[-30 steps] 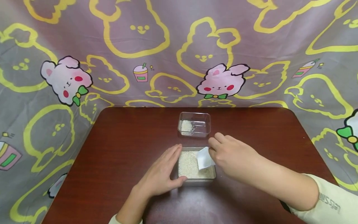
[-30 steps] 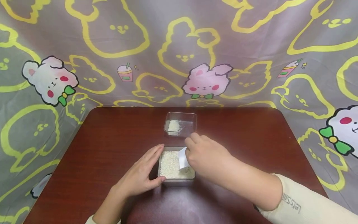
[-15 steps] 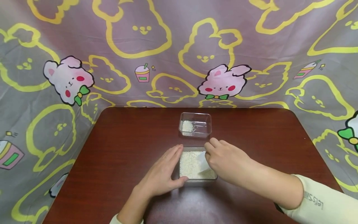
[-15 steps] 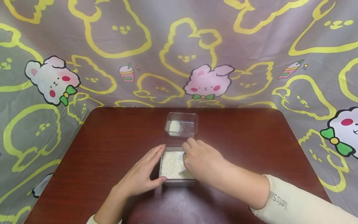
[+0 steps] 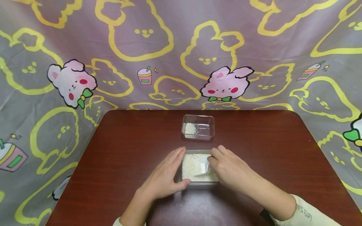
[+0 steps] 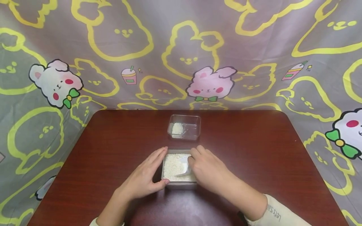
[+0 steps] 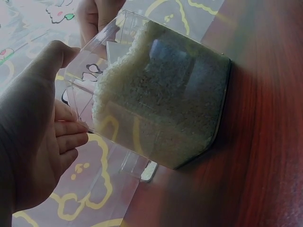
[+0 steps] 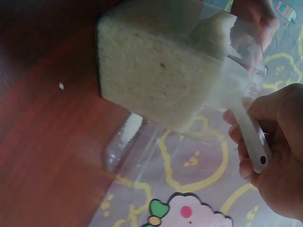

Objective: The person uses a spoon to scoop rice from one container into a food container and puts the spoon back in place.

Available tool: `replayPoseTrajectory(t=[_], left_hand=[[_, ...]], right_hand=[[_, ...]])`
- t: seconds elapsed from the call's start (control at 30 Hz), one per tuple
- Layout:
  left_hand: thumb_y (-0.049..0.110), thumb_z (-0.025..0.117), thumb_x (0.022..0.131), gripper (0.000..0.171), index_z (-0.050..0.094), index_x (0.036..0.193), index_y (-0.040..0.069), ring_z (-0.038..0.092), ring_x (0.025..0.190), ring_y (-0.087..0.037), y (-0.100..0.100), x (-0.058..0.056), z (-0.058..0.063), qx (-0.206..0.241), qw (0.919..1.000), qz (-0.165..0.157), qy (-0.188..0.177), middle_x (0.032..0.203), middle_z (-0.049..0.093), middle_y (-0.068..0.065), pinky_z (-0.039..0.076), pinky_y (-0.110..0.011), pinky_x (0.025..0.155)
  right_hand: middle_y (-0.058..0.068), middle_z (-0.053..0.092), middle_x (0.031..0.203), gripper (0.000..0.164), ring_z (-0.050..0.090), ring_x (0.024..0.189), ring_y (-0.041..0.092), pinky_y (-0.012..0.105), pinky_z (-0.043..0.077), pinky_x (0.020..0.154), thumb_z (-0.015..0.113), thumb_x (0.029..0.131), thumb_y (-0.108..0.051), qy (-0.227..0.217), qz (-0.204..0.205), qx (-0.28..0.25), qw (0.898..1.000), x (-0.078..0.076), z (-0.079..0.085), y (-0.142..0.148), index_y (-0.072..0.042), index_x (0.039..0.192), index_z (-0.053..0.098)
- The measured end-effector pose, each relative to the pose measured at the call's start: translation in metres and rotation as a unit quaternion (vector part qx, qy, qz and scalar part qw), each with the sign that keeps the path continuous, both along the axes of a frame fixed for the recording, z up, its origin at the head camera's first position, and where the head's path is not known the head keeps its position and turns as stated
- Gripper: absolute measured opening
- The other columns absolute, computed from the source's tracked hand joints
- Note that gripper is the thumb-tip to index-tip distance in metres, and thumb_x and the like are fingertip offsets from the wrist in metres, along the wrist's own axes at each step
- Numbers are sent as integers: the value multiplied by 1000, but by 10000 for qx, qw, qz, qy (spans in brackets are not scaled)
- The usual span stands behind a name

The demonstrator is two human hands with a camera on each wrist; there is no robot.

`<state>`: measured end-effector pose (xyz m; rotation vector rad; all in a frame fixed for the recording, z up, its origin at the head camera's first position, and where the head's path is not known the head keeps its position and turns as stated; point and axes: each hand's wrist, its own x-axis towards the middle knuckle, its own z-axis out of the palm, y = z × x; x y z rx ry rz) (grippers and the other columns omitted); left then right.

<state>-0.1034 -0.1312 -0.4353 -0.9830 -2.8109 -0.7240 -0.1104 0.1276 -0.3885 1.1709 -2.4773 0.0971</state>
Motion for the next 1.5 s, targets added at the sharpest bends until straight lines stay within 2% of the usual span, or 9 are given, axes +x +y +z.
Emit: replayPoseTrajectory(t=[0.27, 0.47, 0.67, 0.8, 0.9, 1.03, 1.17, 1.33, 1.5], left_hand=[[51, 66, 83, 96, 24, 156, 5, 28, 148, -21, 1, 0, -1, 4, 10000, 42, -49, 162, 28, -6, 26, -40, 122], [51, 66, 83, 96, 24, 156, 5, 27, 148, -22, 1, 1, -1, 9, 9999, 50, -110, 161, 29, -9, 25, -40, 122], [51, 65, 84, 96, 23, 156, 6, 27, 149, -21, 1, 1, 0, -2, 9999, 57, -92, 162, 28, -7, 25, -39, 122], [50, 66, 84, 96, 22, 157, 6, 27, 148, -21, 1, 1, 0, 11, 10000, 47, -82, 161, 29, -9, 24, -39, 122], [50, 66, 83, 96, 24, 156, 5, 27, 148, -21, 1, 1, -1, 24, 10000, 47, -72, 161, 28, -8, 24, -39, 122], [50, 66, 84, 95, 24, 156, 5, 26, 149, -21, 2, 1, -1, 8, 9999, 67, -96, 162, 26, -6, 24, -38, 122], [50, 65, 84, 95, 24, 156, 4, 27, 149, -21, 2, 1, 0, 2, 9999, 76, -104, 162, 27, -6, 24, -39, 122], [50, 66, 83, 95, 26, 155, 3, 27, 148, -21, 2, 1, 0, 33, 9999, 67, -92, 162, 28, -6, 25, -39, 122], [50, 66, 83, 95, 25, 156, 4, 26, 149, -20, 2, 2, 0, 37, 9999, 76, -117, 162, 27, -6, 24, -38, 122]], right_hand=[[2, 52, 84, 18, 43, 73, 20, 30, 43, 62, 46, 83, -1, 79, 33, -569, 9983, 6, -13, 4, -2, 86, 64], [4, 53, 87, 27, 44, 74, 20, 29, 41, 58, 41, 84, -5, 373, -52, -671, 9970, 9, -20, 4, 1, 93, 66], [4, 51, 85, 25, 44, 74, 22, 33, 41, 59, 38, 83, -8, 543, -327, -638, 9959, 12, -24, -2, -3, 87, 62], [3, 49, 82, 24, 42, 73, 23, 33, 38, 58, 37, 87, -13, 536, -508, -596, 9955, 14, -23, -6, -5, 82, 60], [3, 49, 81, 24, 42, 72, 22, 32, 36, 58, 39, 90, -17, 455, -645, -492, 9957, 16, -21, -7, -6, 80, 59], [2, 49, 81, 17, 42, 73, 21, 30, 36, 59, 51, 90, -19, 276, -812, -262, 9960, 18, -19, -8, -8, 81, 61], [2, 49, 83, 16, 42, 74, 21, 30, 38, 60, 52, 90, -18, 231, -876, -181, 9957, 19, -19, -9, -7, 83, 61], [2, 50, 84, 14, 42, 75, 21, 30, 39, 60, 56, 89, -18, 262, -793, -358, 9959, 20, -21, -9, -6, 85, 62], [2, 52, 88, 14, 45, 78, 20, 31, 42, 61, 61, 86, -18, 23, -713, -733, 9948, 21, -21, -3, -6, 91, 65]])
